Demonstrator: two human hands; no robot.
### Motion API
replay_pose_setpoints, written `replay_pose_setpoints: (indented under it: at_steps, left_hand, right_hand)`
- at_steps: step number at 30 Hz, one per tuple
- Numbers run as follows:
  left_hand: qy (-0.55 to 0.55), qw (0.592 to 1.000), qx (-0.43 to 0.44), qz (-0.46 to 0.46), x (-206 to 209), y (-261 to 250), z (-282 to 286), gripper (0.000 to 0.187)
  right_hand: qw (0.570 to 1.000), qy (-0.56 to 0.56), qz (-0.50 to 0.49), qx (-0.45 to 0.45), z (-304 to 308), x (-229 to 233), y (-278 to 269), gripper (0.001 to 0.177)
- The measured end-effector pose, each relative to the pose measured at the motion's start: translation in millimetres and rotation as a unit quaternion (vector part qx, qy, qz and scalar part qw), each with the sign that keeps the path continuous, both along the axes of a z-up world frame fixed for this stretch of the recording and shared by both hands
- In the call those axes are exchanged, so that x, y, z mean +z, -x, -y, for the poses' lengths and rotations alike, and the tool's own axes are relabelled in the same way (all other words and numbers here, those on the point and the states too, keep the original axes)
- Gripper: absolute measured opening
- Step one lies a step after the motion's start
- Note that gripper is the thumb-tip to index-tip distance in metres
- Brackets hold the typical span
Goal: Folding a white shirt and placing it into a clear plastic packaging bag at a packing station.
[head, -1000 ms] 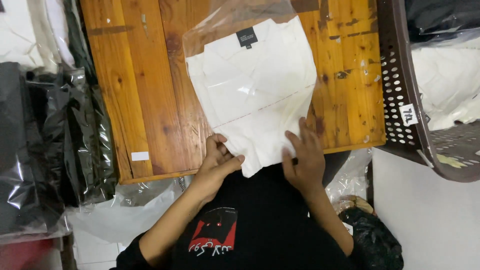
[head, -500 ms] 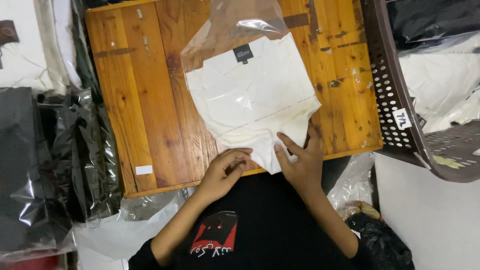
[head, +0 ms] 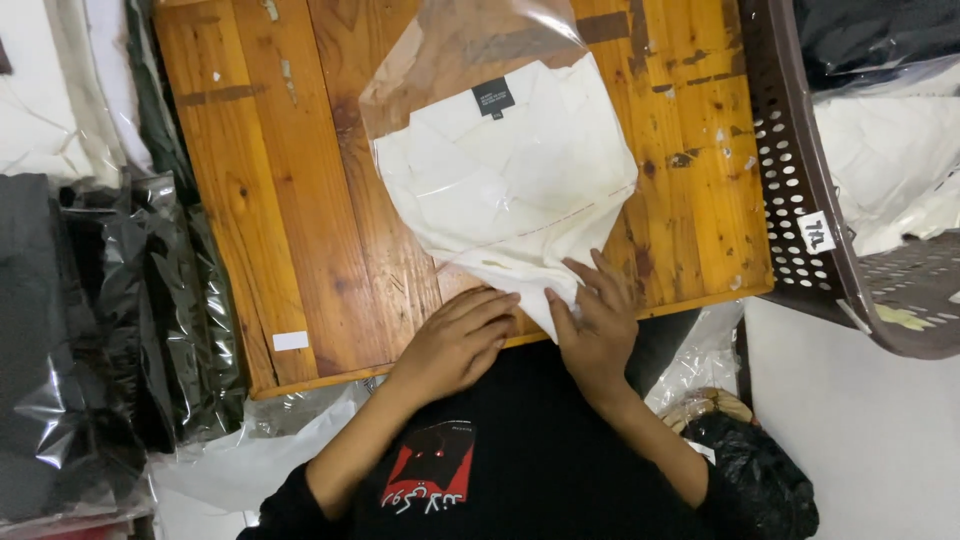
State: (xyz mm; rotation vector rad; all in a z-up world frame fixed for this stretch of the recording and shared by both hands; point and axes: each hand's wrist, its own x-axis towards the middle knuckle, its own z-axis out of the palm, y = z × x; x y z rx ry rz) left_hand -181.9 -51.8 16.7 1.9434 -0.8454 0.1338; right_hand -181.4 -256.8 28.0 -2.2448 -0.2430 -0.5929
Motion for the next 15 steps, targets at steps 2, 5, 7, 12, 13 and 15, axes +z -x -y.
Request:
replay_pose_setpoints:
  at_steps: [2, 5, 7, 12, 13, 15]
  left_hand:
    - [-0.050, 0.993, 0.007, 0.111, -4.0, -5.4, 7.6, 0.026]
    - [-0.016, 0.982, 0.063, 0.180, -23.4, -0.8, 15.8, 0.019]
    - [-0.043, 0.979, 0.084, 0.181, -27.1, -5.0, 18.6, 0.022]
    - [-0.149, 0.960, 0.132, 0.198, -32.8, -18.8, 33.7, 0.020]
    - [-0.160, 0.953, 0.170, 0.192, -32.7, -23.0, 37.1, 0.022]
    - [-0.170, 0.944, 0.209, 0.188, -26.5, -27.6, 38.8, 0.025]
  right_hand:
    - [0.996, -0.075, 0.039, -0.020, -1.7, 9.1, -2.0, 0.012]
    - [0.992, -0.091, 0.081, -0.043, 8.6, 0.0, -0.6, 0.015]
    - [0.989, -0.095, 0.100, -0.054, 11.0, -1.8, -2.9, 0.014]
    - [0.984, -0.091, 0.132, -0.083, 10.4, -0.6, -5.5, 0.010]
    - [0.982, -0.085, 0.146, -0.082, 10.2, 1.2, -7.0, 0.008]
    - [0.980, -0.079, 0.162, -0.078, 11.8, 1.6, -7.1, 0.007]
